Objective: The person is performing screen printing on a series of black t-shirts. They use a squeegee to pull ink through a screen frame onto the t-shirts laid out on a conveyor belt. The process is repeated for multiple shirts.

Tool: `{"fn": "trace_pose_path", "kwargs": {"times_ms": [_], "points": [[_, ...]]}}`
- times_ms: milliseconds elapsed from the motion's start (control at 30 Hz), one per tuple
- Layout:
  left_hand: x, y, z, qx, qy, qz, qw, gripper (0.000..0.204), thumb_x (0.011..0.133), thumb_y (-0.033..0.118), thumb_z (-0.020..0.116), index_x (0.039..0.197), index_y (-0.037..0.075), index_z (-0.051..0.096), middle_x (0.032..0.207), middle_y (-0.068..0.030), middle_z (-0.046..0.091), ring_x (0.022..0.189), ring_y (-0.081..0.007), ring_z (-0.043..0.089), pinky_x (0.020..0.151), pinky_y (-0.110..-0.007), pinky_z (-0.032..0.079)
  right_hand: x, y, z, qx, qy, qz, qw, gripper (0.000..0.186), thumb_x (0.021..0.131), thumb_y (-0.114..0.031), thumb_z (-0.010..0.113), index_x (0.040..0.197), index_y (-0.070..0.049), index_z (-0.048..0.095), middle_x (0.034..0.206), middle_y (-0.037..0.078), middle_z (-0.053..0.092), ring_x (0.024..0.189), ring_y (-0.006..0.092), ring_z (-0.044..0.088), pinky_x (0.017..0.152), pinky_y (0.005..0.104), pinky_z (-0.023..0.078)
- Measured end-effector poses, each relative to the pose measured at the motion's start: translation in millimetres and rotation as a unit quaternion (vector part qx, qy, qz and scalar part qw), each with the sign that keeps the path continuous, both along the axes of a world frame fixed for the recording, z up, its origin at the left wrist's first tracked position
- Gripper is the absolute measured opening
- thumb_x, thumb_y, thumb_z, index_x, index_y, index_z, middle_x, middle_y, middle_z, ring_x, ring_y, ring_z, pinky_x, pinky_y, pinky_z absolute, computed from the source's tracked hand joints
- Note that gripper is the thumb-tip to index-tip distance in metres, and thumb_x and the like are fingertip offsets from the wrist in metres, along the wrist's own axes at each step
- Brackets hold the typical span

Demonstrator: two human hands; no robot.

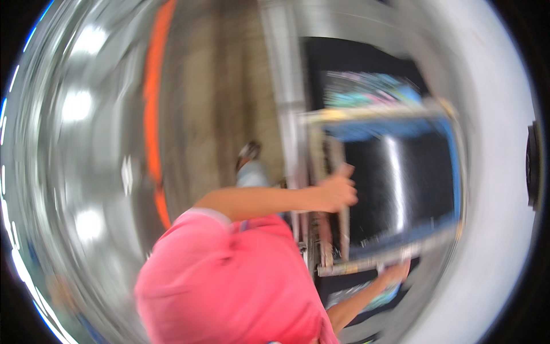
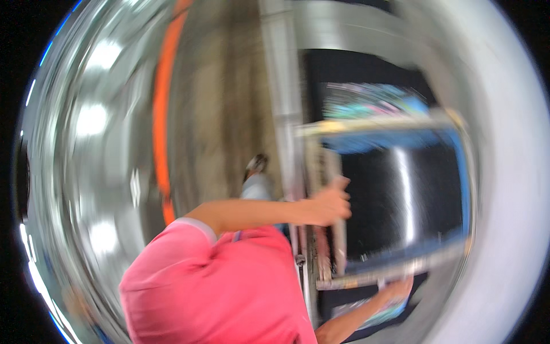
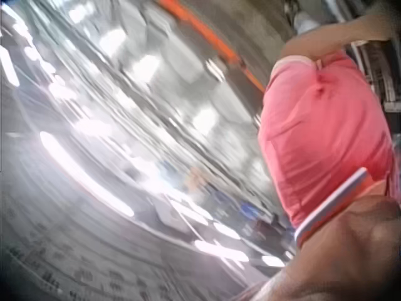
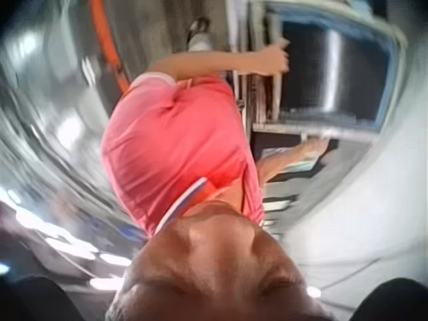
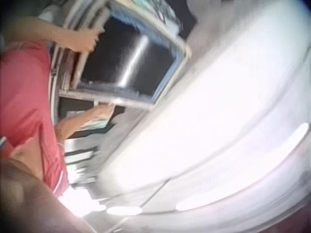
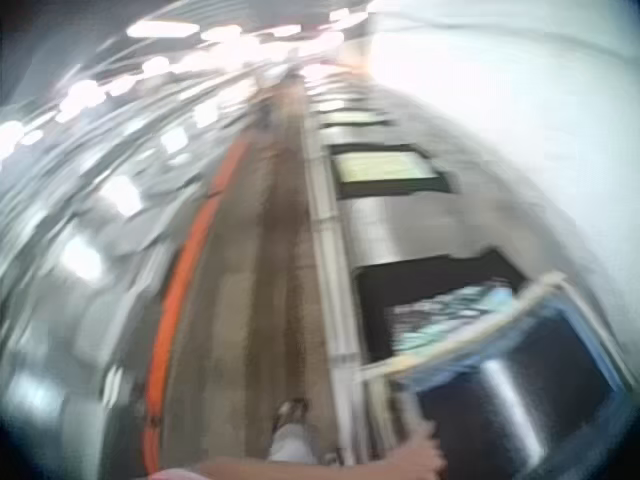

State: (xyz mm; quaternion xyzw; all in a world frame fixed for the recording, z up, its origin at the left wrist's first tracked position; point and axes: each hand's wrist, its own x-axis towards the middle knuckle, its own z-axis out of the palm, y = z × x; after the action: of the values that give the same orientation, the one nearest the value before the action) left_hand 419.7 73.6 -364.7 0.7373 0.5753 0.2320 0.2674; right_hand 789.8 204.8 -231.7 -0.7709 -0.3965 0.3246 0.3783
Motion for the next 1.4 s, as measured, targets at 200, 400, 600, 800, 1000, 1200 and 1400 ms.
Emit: {"fn": "trace_pose_path", "kwargs": {"times_ms": [200,400,600,800,1000,1200,1400], "points": [[252.1,97.4,55.3,0.085,0.062,0.236,0.966,0.011,0.076,0.024,0.068,0.081,0.018,0.076,0.079,-0.0020,0.073,0.085,-0.0236,0.070,0.108,-0.064,0.028,211.8,226.0,20.4,0.123,-0.145,0.138,0.972,0.021,0.090,-0.022,0.066,0.086,-0.002,0.069,0.060,0.003,0.045,0.046,0.0108,0.035,0.042,0.0305,0.024],[323.8,83.1,66.6,0.073,0.115,0.342,0.930,0.012,0.076,0.023,0.069,0.084,0.020,0.078,0.077,-0.0036,0.072,0.082,-0.0273,0.071,0.104,-0.067,0.030,207.6,265.7,18.3,0.106,-0.093,0.227,0.964,0.021,0.084,-0.020,0.071,0.079,-0.001,0.065,0.058,0.003,0.044,0.046,0.0134,0.034,0.043,0.0302,0.023],[303.2,113.6,74.4,0.088,0.075,0.365,0.924,0.011,0.076,0.024,0.069,0.082,0.019,0.078,0.074,-0.0041,0.071,0.079,-0.0284,0.072,0.104,-0.069,0.029,186.2,302.3,39.0,0.141,-0.114,0.236,0.955,0.019,0.085,-0.020,0.070,0.080,-0.002,0.067,0.059,0.006,0.048,0.044,0.0130,0.035,0.041,0.0296,0.022],[292.6,102.4,77.7,0.080,0.055,0.341,0.935,0.012,0.077,0.024,0.068,0.081,0.018,0.078,0.075,-0.0053,0.072,0.081,-0.0286,0.072,0.104,-0.070,0.028,196.0,305.3,34.7,0.145,-0.111,0.221,0.958,0.017,0.081,-0.018,0.070,0.078,-0.001,0.066,0.061,0.008,0.050,0.043,0.0139,0.037,0.040,0.0289,0.024],[279.4,97.2,75.0,0.064,0.043,0.299,0.951,0.013,0.076,0.024,0.069,0.084,0.018,0.078,0.078,-0.0063,0.073,0.083,-0.0298,0.072,0.104,-0.073,0.027,187.0,283.1,38.7,0.143,-0.121,0.203,0.961,0.016,0.081,-0.019,0.070,0.079,-0.003,0.068,0.063,0.009,0.050,0.044,0.0144,0.038,0.040,0.0285,0.025],[244.9,62.9,86.1,0.035,0.027,0.273,0.961,0.013,0.074,0.026,0.071,0.082,0.018,0.077,0.077,-0.0058,0.072,0.090,-0.0274,0.069,0.109,-0.075,0.022,185.0,247.4,46.3,0.115,-0.146,0.218,0.958,0.026,0.088,-0.025,0.065,0.090,0.001,0.070,0.062,0.004,0.048,0.044,0.0105,0.034,0.040,0.0281,0.020],[142.3,51.0,117.9,0.006,0.063,0.236,0.970,0.008,0.075,0.020,0.071,0.079,0.016,0.077,0.074,-0.0044,0.070,0.086,-0.0260,0.067,0.113,-0.073,0.021,96.1,200.7,72.7,0.082,-0.134,0.175,0.972,0.027,0.090,-0.022,0.065,0.083,0.003,0.064,0.061,0.005,0.051,0.042,0.0108,0.036,0.038,0.0273,0.024]]}}
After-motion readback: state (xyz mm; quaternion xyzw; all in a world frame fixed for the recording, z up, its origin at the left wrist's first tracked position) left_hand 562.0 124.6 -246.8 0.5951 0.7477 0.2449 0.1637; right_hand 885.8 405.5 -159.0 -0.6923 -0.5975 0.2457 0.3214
